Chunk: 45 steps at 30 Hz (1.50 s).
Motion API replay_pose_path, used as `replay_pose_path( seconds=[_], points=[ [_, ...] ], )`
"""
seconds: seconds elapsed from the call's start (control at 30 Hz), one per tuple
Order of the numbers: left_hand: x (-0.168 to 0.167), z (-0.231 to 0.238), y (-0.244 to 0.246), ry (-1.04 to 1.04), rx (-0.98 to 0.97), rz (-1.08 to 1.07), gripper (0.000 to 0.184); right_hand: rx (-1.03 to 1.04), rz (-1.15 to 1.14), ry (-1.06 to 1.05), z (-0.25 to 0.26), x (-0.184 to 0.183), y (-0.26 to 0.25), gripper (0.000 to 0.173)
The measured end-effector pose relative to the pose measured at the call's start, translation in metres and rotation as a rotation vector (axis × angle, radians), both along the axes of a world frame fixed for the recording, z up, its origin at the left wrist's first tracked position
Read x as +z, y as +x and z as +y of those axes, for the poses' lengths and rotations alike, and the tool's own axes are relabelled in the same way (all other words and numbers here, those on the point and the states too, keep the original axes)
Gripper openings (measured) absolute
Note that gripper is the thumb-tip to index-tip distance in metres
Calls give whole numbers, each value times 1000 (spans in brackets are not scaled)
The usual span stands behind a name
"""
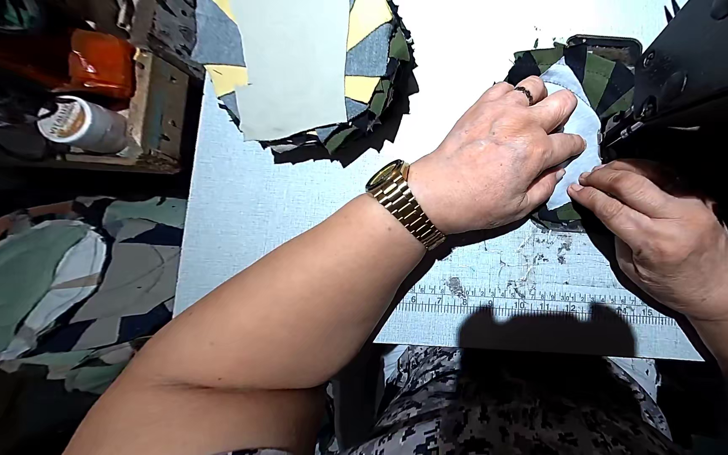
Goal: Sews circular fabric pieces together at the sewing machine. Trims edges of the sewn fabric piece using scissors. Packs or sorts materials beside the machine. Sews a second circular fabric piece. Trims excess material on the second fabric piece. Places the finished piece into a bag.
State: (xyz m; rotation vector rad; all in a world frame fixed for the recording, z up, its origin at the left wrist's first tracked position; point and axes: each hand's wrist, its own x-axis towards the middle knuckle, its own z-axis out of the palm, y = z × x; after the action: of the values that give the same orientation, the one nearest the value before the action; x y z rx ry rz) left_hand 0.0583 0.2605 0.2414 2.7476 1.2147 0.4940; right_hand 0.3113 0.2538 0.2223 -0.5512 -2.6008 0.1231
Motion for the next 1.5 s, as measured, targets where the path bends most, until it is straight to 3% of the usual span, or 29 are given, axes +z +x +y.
replay_pose_path(
  seconds=[0.4, 0.7, 1.2, 1.5],
  points=[
    [1, -5, 2, 66, -3, 31, 38, -80, 61, -30, 5, 0, 13, 31],
    [1, -5, 3, 60, 0, 25, 38, 50, 56, -34, -1, -1, 1, 30],
    [3, -1, -2, 110, 3, -60, 30, -44, 45, -16, -2, 0, 11, 33],
    [-2, 5, -9, -44, -33, -79, 36, -62, 60, -44, 1, -1, 16, 32]
  ],
)
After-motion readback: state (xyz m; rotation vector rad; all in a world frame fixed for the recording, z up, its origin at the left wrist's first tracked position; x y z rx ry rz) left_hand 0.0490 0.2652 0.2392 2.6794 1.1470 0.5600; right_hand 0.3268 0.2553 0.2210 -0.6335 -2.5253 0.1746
